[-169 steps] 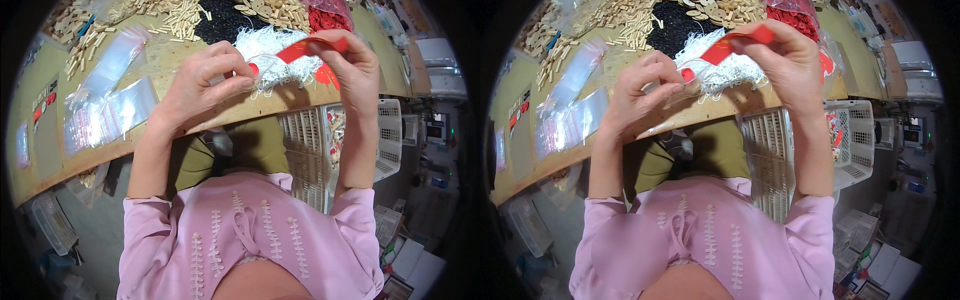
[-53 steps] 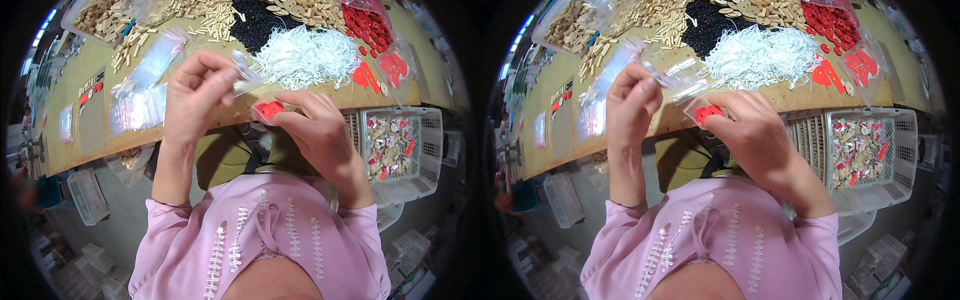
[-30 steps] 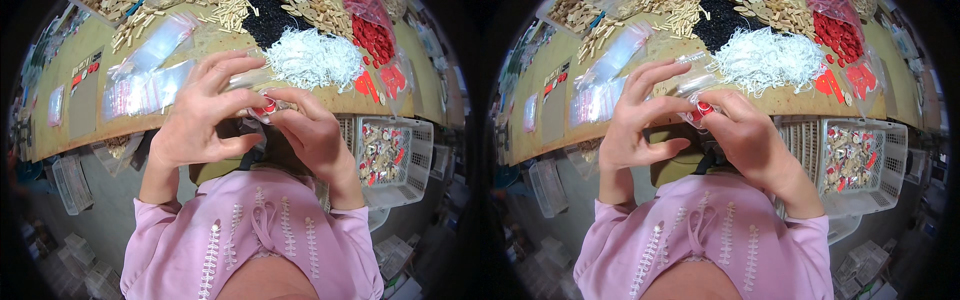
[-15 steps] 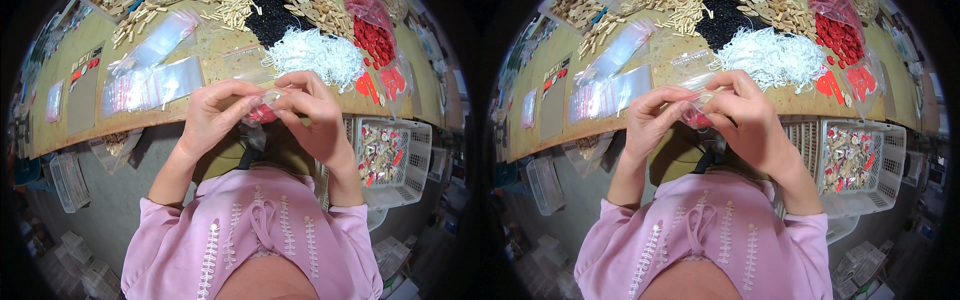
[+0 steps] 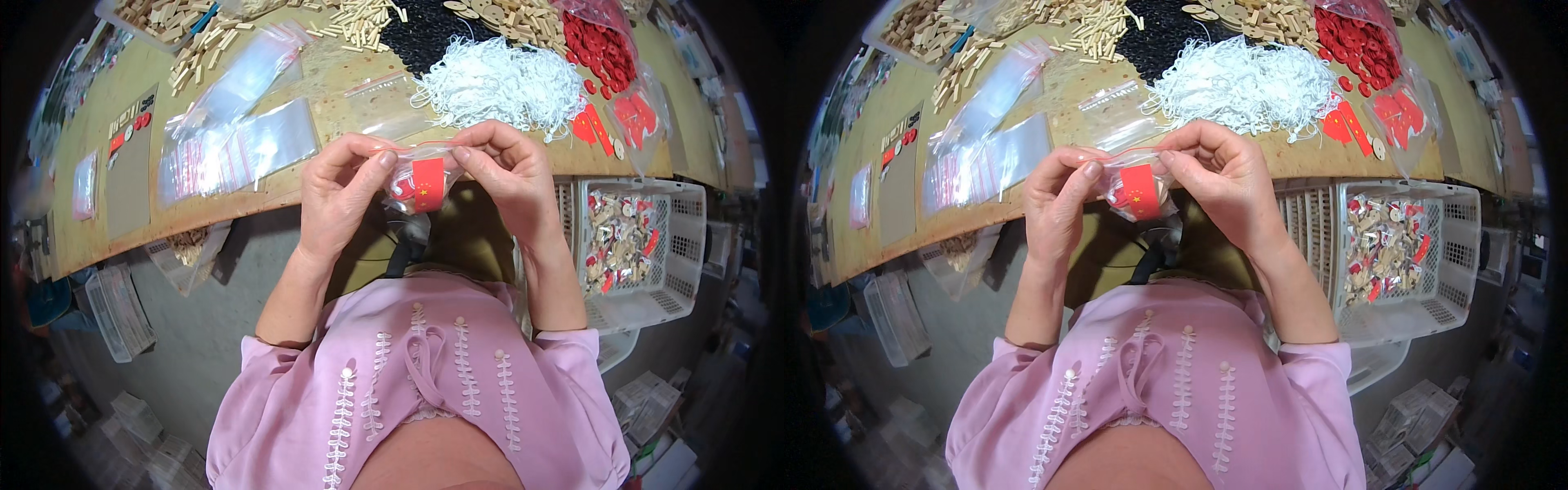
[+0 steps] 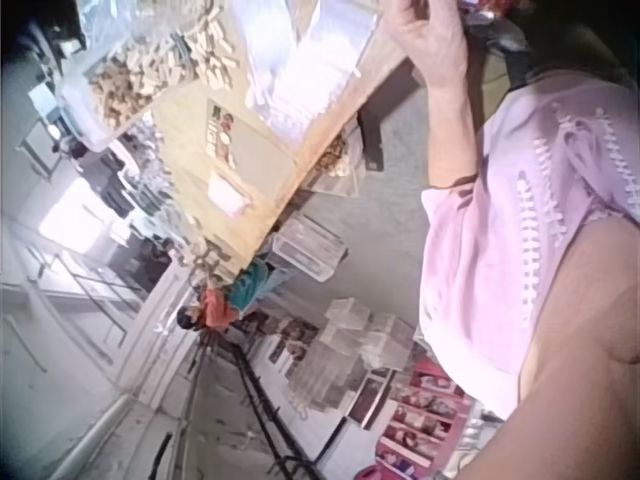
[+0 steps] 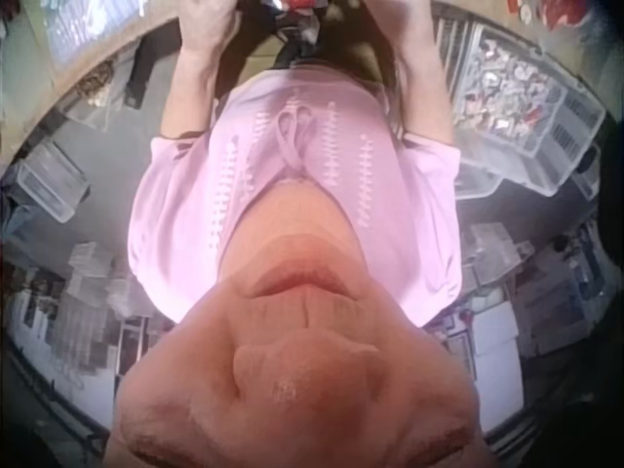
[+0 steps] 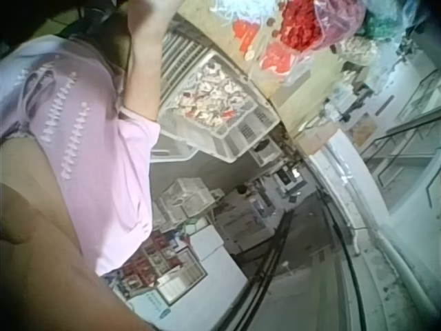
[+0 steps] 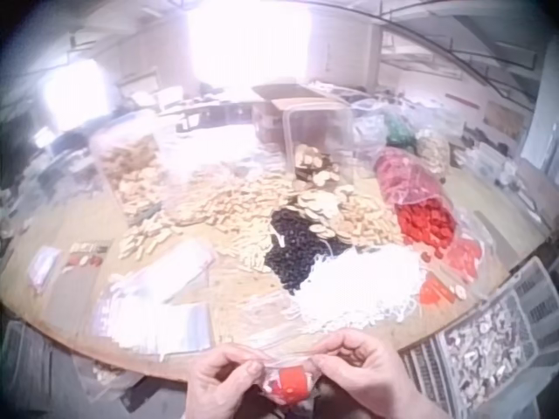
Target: The person assembles small craft kits by hand, placing wooden pieces, black beads, white strings, and red flag-shaped items into clear plastic bags. The person repeatedly picks items from piles on the table, arranges them in bags, and seals them.
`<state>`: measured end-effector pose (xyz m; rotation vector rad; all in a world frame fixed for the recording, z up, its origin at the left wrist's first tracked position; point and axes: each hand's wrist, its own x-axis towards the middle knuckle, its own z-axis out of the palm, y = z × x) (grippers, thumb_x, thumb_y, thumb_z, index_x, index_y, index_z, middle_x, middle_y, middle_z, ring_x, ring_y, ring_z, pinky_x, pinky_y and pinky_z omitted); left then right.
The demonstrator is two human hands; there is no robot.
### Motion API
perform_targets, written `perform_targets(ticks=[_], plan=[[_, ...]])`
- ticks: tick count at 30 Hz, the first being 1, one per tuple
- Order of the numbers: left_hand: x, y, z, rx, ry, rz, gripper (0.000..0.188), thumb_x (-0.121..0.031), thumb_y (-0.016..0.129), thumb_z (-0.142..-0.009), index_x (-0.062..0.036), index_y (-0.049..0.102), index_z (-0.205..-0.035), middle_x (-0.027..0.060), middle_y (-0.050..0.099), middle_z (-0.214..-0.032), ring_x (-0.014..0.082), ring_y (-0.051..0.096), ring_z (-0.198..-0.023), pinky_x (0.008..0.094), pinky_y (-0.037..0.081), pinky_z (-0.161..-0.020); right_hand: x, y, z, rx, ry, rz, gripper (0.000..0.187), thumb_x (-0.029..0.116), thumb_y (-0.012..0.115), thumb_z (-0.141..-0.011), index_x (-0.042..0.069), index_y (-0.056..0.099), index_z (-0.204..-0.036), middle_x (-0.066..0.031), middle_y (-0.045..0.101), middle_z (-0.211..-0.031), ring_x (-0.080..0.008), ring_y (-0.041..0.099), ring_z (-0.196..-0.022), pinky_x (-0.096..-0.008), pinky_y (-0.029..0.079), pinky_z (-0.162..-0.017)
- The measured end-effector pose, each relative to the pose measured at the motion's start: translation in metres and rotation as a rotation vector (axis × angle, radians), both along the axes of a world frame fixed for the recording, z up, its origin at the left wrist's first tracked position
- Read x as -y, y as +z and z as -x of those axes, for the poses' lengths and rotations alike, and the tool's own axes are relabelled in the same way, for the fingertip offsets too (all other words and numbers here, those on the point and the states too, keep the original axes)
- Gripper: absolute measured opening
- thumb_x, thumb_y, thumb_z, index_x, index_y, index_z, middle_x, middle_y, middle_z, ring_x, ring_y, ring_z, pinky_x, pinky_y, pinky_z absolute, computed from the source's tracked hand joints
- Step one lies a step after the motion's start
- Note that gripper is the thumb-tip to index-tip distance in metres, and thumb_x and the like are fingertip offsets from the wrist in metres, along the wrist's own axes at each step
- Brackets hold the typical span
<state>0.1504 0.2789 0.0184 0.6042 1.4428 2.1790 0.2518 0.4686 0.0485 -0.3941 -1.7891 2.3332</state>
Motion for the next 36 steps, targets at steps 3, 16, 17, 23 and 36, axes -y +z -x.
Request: perform_targets(ticks=[3,16,17,23,36], plan=[[-0.004,0.006,0.002,-0.19,0.008,0.184,0.006,-0.003,0.071,-0.092,0.0006,0.07,-0.097,0.0083,0.073,-0.093,0.0131,0.067,-0.082,0.0274,0.054,-0.075,0.009,0.003,-0.003,0.052,-0.075,-0.225,0.012,0.003,0.065,-0.099,-0.003,0.071,-0.108,-0.0055,0.075,-0.094,-0.0076,0.07,-0.085,-0.0237,0.056,-0.077],[-0.013,0.01,-0.003,-0.901,0.033,0.278,0.017,0.004,0.073,-0.072,-0.0083,0.064,-0.079,0.0053,0.06,-0.073,0.0255,0.059,-0.068,0.0352,0.048,-0.064,0.007,0.01,-0.037,-0.012,-0.157,-0.427,0.009,-0.001,0.061,-0.1,-0.002,0.07,-0.104,-0.0144,0.069,-0.12,-0.0157,0.068,-0.099,-0.0277,0.057,-0.078],[-0.01,0.012,-0.002,-0.883,-0.019,0.267,0.017,0.004,0.072,-0.072,-0.0084,0.064,-0.079,0.0053,0.06,-0.073,0.0257,0.059,-0.068,0.0352,0.047,-0.064,0.001,0.009,-0.044,-0.027,-0.158,-0.345,0.013,-0.003,0.057,-0.102,-0.003,0.068,-0.109,-0.0153,0.067,-0.125,-0.0149,0.068,-0.102,-0.0265,0.058,-0.081],[0.02,0.005,0.019,-0.765,0.094,0.456,0.007,-0.004,0.072,-0.081,-0.0063,0.065,-0.081,0.0106,0.063,-0.074,0.0313,0.062,-0.073,0.0402,0.05,-0.065,-0.08,0.008,-0.128,-0.045,-0.754,-0.626,0.014,0.006,0.056,-0.106,-0.001,0.066,-0.114,-0.0106,0.07,-0.11,-0.0147,0.068,-0.095,-0.0284,0.057,-0.085],[-0.032,-0.024,0.086,-1.163,0.351,0.989,0.02,-0.019,0.074,-0.089,-0.0036,0.065,-0.098,0.0143,0.065,-0.099,0.0354,0.06,-0.099,0.0458,0.05,-0.086,-0.085,0.001,-0.131,0.224,-0.75,-1.258,0.023,-0.002,0.063,-0.097,0.001,0.07,-0.119,-0.0094,0.07,-0.116,-0.0225,0.065,-0.106,-0.0341,0.05,-0.094]])
